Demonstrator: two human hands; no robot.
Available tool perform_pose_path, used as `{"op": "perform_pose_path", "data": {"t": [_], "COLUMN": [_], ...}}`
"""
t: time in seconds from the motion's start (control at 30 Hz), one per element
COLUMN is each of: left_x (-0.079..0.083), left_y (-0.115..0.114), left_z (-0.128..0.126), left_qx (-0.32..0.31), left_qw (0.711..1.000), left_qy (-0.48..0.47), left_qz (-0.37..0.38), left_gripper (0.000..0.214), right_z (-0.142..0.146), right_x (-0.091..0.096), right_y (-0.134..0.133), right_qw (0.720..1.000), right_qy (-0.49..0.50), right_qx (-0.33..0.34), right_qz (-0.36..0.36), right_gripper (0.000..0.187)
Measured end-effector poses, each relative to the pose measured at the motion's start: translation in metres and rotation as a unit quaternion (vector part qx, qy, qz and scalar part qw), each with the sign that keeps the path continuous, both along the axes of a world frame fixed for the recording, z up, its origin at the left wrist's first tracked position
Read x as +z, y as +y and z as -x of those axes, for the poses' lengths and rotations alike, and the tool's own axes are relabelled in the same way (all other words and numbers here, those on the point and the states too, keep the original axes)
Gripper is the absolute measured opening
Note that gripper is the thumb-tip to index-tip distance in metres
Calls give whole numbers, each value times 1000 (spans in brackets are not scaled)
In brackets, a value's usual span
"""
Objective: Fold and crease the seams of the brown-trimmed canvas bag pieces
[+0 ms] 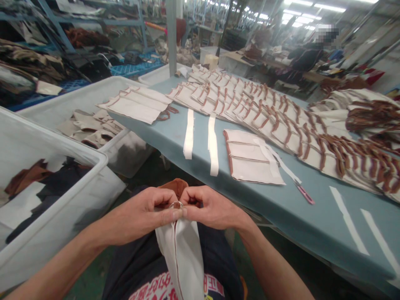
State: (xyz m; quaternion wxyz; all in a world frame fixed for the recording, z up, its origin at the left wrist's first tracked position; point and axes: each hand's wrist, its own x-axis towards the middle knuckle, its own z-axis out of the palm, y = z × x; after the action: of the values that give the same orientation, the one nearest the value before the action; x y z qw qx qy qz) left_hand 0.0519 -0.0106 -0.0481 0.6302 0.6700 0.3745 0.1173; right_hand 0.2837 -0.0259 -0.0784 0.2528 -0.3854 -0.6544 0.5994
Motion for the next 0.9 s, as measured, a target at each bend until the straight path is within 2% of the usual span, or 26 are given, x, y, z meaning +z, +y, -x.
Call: {"op": "perform_pose_path", "data": {"t": [0.27,0.4,0.9], "left_x": [4,3,5], "left_y": [3,2,-1], "left_z": [5,6,3], "left_qx": [-31,-29,-28], "left_qw": [999,999,999], "left_qy": [-10,6,6], "left_qz": [1,-13,-24], "left_gripper": [36,37,43], "right_z": [-1,0,2], "right_x": [3,2,-3], "right_y": [0,0,1], "right_qw": [1000,1000,992], "right_qy": [-7,6,60], "right_qx": [9,9,10], "right_qz": [3,27,108], "right_gripper": [24,27,55]}}
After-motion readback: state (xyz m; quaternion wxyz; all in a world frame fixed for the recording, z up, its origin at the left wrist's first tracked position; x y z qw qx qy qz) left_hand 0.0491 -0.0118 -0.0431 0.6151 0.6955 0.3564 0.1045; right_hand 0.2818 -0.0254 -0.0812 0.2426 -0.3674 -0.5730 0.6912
